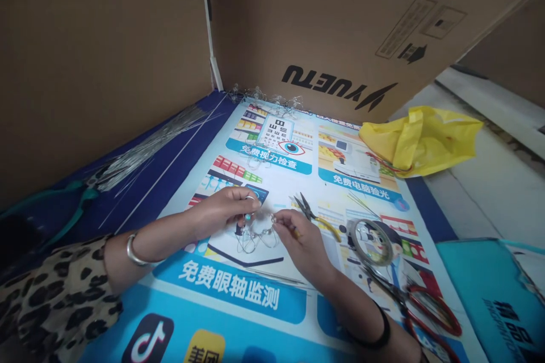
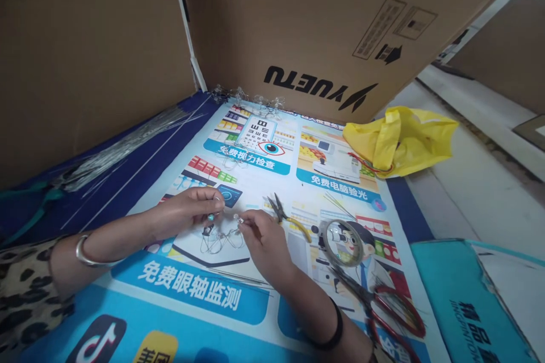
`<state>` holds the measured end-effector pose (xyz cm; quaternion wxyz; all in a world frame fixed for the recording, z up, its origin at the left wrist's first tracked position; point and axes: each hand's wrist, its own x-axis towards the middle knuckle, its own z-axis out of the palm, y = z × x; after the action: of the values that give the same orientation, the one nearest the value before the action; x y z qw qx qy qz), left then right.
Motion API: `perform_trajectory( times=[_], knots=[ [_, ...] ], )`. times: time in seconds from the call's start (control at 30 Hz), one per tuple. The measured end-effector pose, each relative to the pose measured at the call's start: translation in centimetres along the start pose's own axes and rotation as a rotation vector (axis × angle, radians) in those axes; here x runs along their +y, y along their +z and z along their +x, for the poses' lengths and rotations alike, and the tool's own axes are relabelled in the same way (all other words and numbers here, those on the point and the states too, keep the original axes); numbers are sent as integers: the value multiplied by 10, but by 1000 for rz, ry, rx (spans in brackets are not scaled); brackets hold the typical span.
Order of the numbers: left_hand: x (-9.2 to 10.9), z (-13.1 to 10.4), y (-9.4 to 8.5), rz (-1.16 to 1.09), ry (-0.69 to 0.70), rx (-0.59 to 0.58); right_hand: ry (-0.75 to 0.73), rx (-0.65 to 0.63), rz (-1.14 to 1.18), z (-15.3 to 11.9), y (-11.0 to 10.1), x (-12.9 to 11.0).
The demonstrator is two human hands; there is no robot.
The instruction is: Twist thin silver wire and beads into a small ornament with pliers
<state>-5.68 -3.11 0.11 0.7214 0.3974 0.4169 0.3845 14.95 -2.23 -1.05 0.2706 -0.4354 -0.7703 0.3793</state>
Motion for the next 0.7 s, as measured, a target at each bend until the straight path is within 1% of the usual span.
perform_trajectory(
  times=[0.13,0.4,0.5,0.7],
  knots=[
    [0,1,1,-5,0,22,34,8,71,0,-2,0],
    [-4,2,1,117,34,51,107,-2,261,1,-3,3],
    [-5,3,1,146,43,41,116,-23,347,1,-3,2],
    [-5,2,2,160,48,33,165,-12,448,1,-3,-3]
  ],
)
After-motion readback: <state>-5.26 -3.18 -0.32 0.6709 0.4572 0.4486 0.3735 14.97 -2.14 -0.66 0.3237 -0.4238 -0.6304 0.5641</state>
